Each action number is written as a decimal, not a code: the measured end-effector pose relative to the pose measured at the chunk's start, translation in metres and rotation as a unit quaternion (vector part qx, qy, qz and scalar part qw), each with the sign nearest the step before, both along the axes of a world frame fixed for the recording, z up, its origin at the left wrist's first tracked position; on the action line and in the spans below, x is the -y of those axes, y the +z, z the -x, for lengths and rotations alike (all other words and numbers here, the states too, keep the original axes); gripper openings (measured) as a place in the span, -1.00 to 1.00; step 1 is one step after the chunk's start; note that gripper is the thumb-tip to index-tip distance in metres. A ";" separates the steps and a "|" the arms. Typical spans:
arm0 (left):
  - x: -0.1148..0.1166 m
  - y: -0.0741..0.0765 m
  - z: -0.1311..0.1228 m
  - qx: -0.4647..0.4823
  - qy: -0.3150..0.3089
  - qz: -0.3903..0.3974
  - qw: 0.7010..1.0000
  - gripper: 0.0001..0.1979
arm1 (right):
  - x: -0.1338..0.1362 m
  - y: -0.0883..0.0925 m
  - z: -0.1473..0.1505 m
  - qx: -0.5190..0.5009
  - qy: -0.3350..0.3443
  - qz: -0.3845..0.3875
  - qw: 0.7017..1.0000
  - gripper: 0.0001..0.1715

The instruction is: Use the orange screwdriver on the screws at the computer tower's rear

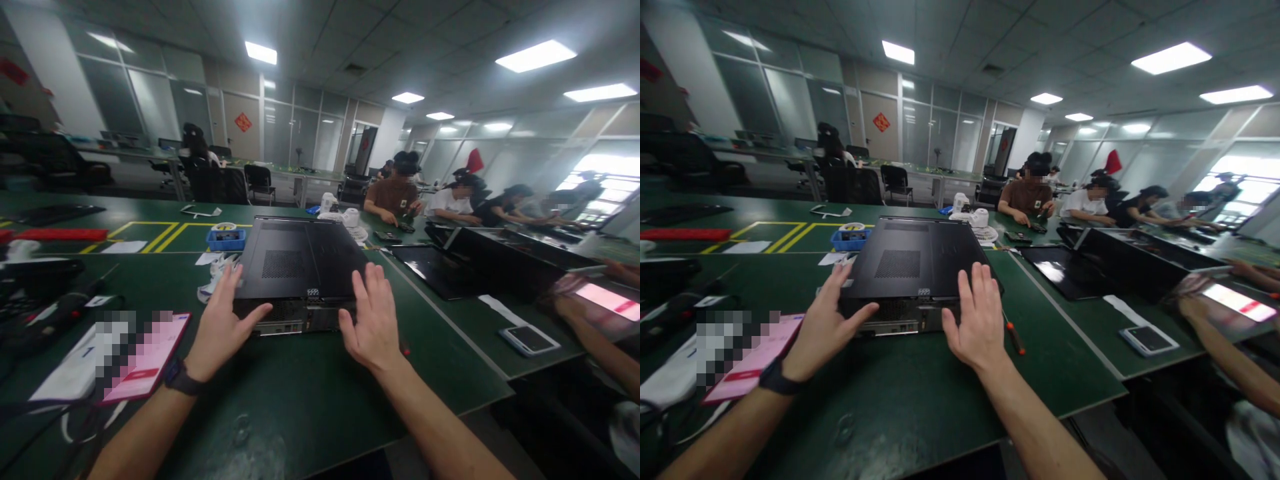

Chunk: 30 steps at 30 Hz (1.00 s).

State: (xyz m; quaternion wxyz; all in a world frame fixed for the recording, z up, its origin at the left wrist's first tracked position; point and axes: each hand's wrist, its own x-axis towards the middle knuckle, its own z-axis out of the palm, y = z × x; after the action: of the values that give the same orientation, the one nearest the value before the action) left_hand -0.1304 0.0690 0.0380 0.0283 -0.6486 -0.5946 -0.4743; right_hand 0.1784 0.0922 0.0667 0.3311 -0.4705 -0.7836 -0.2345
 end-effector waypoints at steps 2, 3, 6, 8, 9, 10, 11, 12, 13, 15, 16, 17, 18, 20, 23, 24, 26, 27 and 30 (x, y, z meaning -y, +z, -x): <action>0.000 -0.002 -0.003 0.060 0.029 0.016 0.998 0.00 | -0.017 0.001 0.022 0.023 -0.006 0.043 0.999 -0.30; 0.000 -0.002 -0.005 0.083 0.040 0.031 0.995 0.00 | -0.025 0.002 0.031 0.015 -0.026 0.065 0.997 -0.35; -0.003 0.000 -0.007 0.119 0.055 0.074 0.989 -0.03 | -0.041 0.004 0.042 0.012 -0.032 0.079 0.996 -0.37; -0.005 0.000 -0.006 0.123 0.064 0.078 0.987 -0.05 | -0.042 0.004 0.039 0.018 -0.022 0.081 0.996 -0.36; -0.006 0.000 -0.005 0.123 0.068 0.077 0.987 -0.07 | -0.040 0.004 0.037 0.021 -0.017 0.083 0.996 -0.35; -0.007 0.000 -0.005 0.123 0.072 0.076 0.987 -0.08 | -0.038 0.005 0.034 0.025 -0.014 0.085 0.996 -0.34; -0.008 0.000 -0.004 0.123 0.075 0.077 0.987 -0.10 | -0.037 0.005 0.031 0.028 -0.012 0.087 0.996 -0.33; -0.008 0.000 -0.003 0.125 0.078 0.080 0.986 -0.11 | -0.035 0.005 0.030 0.031 -0.010 0.089 0.996 -0.31; -0.009 0.000 -0.003 0.127 0.080 0.086 0.985 -0.13 | -0.034 0.005 0.028 0.034 -0.008 0.092 0.995 -0.29; -0.009 0.001 -0.003 0.133 0.083 0.098 0.983 -0.14 | -0.033 0.006 0.028 0.040 -0.005 0.098 0.994 -0.26; -0.009 0.001 -0.003 0.136 0.085 0.103 0.982 -0.14 | -0.034 0.007 0.028 0.042 -0.005 0.101 0.994 -0.26; -0.008 0.002 -0.003 0.138 0.089 0.107 0.981 -0.14 | -0.034 0.008 0.029 0.044 -0.006 0.105 0.994 -0.25; -0.008 0.003 -0.003 0.138 0.093 0.110 0.980 -0.14 | -0.034 0.009 0.030 0.046 -0.006 0.109 0.993 -0.25; -0.007 0.004 -0.003 0.138 0.100 0.115 0.978 -0.14 | -0.034 0.011 0.031 0.051 -0.008 0.118 0.992 -0.23; -0.008 0.005 -0.002 0.141 0.111 0.129 0.975 -0.14 | -0.033 0.015 0.034 0.058 -0.010 0.131 0.990 -0.21; -0.008 0.005 -0.001 0.144 0.115 0.133 0.974 -0.13 | -0.033 0.016 0.034 0.059 -0.012 0.135 0.989 -0.21; -0.010 0.004 0.001 0.150 0.121 0.140 0.971 -0.13 | -0.033 0.017 0.035 0.060 -0.014 0.140 0.988 -0.21; -0.010 0.004 0.001 0.152 0.122 0.140 0.971 -0.13 | -0.033 0.018 0.036 0.060 -0.015 0.143 0.988 -0.21; -0.011 0.004 0.003 0.158 0.119 0.132 0.971 -0.14 | -0.034 0.020 0.037 0.058 -0.016 0.149 0.987 -0.20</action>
State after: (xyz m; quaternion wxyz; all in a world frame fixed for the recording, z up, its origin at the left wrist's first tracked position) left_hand -0.1331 0.0803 0.0418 -0.0949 -0.4881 -0.7220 -0.4812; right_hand 0.1410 0.1264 0.0863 0.2076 -0.5126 -0.8199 -0.1477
